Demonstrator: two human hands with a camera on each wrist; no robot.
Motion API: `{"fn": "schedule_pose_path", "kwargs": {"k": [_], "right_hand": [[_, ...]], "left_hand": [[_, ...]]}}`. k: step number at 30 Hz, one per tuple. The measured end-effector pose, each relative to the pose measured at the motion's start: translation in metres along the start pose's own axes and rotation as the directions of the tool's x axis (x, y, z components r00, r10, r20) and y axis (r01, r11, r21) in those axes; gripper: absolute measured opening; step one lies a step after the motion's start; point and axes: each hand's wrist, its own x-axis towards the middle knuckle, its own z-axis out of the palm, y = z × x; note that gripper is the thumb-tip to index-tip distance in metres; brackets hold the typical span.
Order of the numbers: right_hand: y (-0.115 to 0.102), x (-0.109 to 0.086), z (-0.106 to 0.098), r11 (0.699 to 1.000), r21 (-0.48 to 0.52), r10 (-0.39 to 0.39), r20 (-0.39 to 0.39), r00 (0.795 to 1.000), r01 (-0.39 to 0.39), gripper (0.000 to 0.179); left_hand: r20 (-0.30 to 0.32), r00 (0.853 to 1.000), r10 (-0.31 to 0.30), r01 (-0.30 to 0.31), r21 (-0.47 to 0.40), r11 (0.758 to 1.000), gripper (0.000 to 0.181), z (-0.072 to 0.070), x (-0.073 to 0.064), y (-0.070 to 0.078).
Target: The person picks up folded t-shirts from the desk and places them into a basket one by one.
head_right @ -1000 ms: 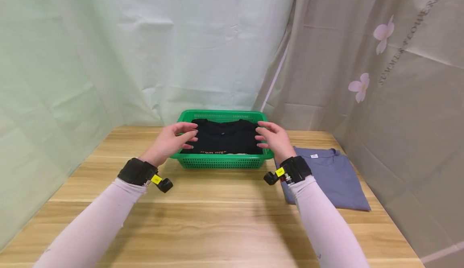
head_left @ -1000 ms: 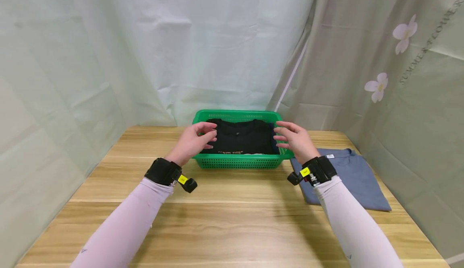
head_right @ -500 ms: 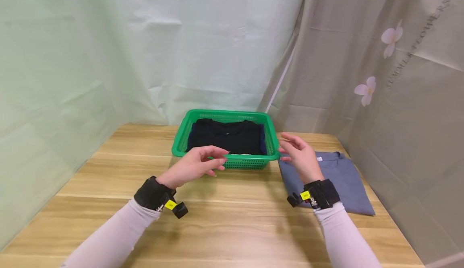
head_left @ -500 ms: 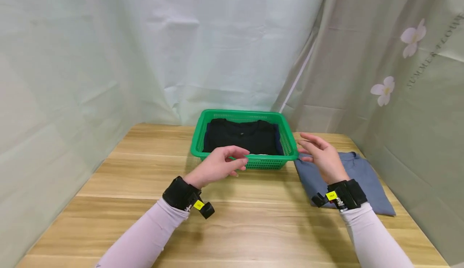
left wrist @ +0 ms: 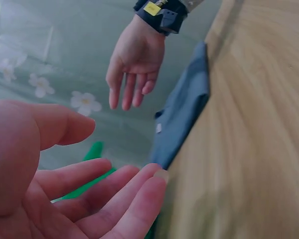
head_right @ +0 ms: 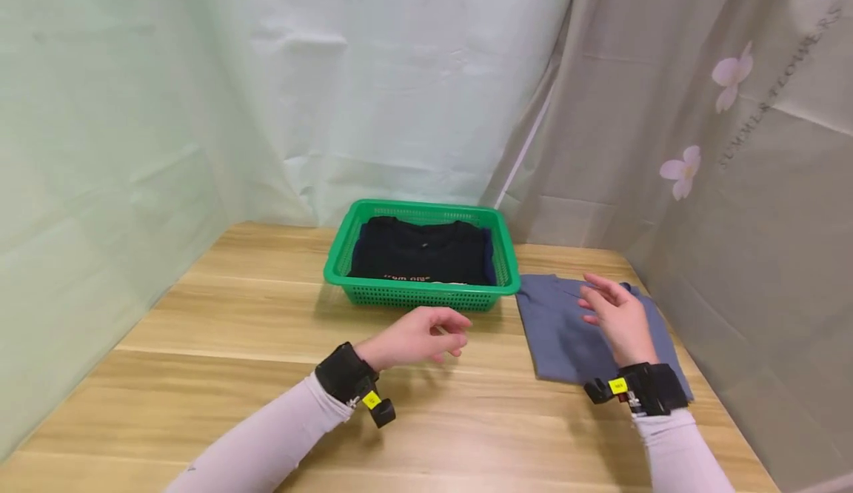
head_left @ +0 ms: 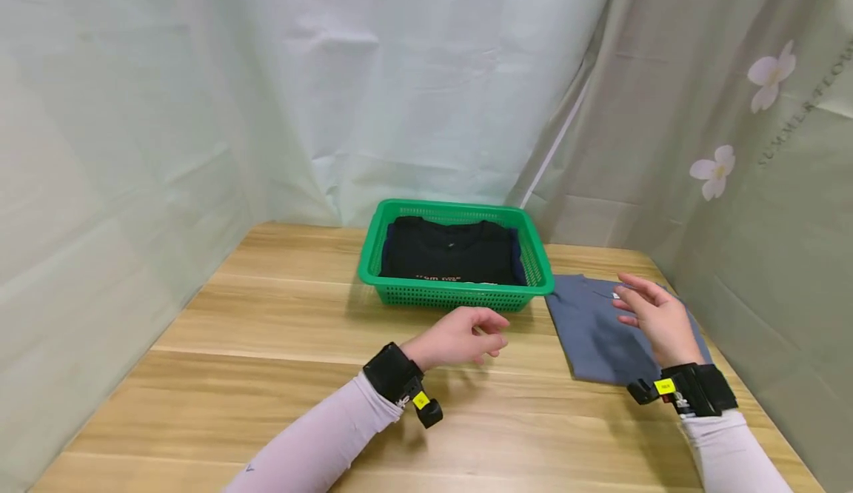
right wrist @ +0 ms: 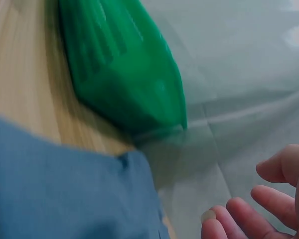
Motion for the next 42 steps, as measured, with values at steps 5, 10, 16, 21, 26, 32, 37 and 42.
{"fn": "schedule_pose_path", "kwargs": {"k": [5, 10, 16, 21, 26, 32, 37, 42], "right_hand": [[0.019, -0.005, -0.018, 0.999, 0.011, 0.041, -0.088, 0.995, -0.040, 0.053], [0.034, -0.005, -0.034, 0.990, -0.109, 0.071, -0.178, 0.982, -0.091, 0.062], [0.052, 0.000, -0.058, 0.967, -0.178, 0.139, -0.233, 0.962, -0.183, 0.066], [0.062, 0.003, -0.075, 0.933, -0.238, 0.198, -0.285, 0.938, -0.270, 0.065], [0.067, 0.002, -0.082, 0.871, -0.336, 0.249, -0.327, 0.912, -0.358, 0.066], [0.072, 0.000, -0.082, 0.826, -0.371, 0.310, -0.328, 0.892, -0.424, 0.066], [0.075, 0.002, -0.083, 0.795, -0.434, 0.318, -0.299, 0.900, -0.425, 0.059], [0.077, 0.005, -0.085, 0.786, -0.464, 0.325, -0.253, 0.911, -0.409, 0.057]], "left_hand": [[0.011, 1.000, -0.020, 0.020, -0.018, 1.000, 0.041, 0.021, 0.017, -0.007], [0.000, 0.996, -0.084, 0.084, -0.082, 0.993, 0.043, 0.046, 0.031, -0.007], [-0.019, 0.989, -0.146, 0.142, -0.126, 0.982, 0.047, 0.076, 0.046, -0.002], [-0.065, 0.982, -0.180, 0.169, -0.141, 0.975, 0.046, 0.093, 0.058, 0.003], [-0.139, 0.962, -0.234, 0.215, -0.143, 0.966, 0.050, 0.107, 0.069, 0.008], [-0.158, 0.953, -0.259, 0.234, -0.161, 0.959, 0.045, 0.123, 0.079, 0.014], [-0.146, 0.950, -0.278, 0.244, -0.211, 0.947, 0.035, 0.134, 0.083, 0.016], [-0.193, 0.948, -0.252, 0.237, -0.100, 0.966, 0.029, 0.135, 0.086, 0.014]]}}
